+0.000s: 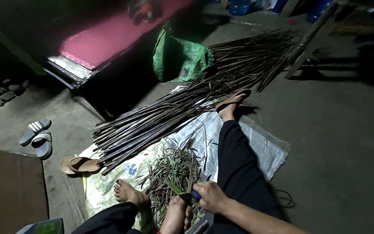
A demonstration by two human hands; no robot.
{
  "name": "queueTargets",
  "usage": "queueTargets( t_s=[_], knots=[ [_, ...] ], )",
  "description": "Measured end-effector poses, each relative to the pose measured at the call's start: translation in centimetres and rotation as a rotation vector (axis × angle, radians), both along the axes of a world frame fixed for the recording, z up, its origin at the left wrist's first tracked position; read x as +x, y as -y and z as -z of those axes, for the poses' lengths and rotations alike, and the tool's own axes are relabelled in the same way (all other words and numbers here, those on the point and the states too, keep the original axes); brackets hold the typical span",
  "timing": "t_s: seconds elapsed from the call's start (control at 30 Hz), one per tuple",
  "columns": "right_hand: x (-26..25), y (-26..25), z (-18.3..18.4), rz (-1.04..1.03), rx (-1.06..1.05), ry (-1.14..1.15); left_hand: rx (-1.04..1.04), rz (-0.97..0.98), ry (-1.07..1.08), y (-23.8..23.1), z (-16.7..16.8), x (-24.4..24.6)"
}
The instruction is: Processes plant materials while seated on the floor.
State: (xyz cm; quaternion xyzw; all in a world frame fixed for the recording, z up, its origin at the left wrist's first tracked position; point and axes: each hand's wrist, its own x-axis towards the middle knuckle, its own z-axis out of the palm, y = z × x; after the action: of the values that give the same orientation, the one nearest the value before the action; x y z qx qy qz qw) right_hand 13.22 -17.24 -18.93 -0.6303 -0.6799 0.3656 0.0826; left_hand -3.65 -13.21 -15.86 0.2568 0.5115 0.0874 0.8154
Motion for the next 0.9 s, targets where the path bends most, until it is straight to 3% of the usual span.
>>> queueTargets(
  t_s=[0.13,0.37,0.53,0.63,0.77,0.9],
  knots=[
    [1.0,-1.0,1.1,-0.001,0.033,0.068,0.004,0.003,0.010,-0.2,0.0,-0.1],
    [3.4,-3.3,1.9,0.105,-0.188,0.182,-0.011,0.014,0.001,-0.1,0.1,0.0],
    [5.1,-5.2,1.1,0.324,-0.305,0.204,0.001,0.020,-0.004,-0.1,-0.1,-0.1],
    [5.3,-5.1,1.1,0.516,-0.264,-0.031,-0.001,0.025,-0.015,-0.1,0.1,-0.1],
    [2.5,-4.1,0.7,0.764,-0.404,-0.702,0.000,0.027,-0.015,-0.1,0.3,0.3],
    [1.8,-4.9,0.8,0.894,-0.444,-0.865,-0.006,0.048,0.026,0.4,0.0,0.0]
  ],
)
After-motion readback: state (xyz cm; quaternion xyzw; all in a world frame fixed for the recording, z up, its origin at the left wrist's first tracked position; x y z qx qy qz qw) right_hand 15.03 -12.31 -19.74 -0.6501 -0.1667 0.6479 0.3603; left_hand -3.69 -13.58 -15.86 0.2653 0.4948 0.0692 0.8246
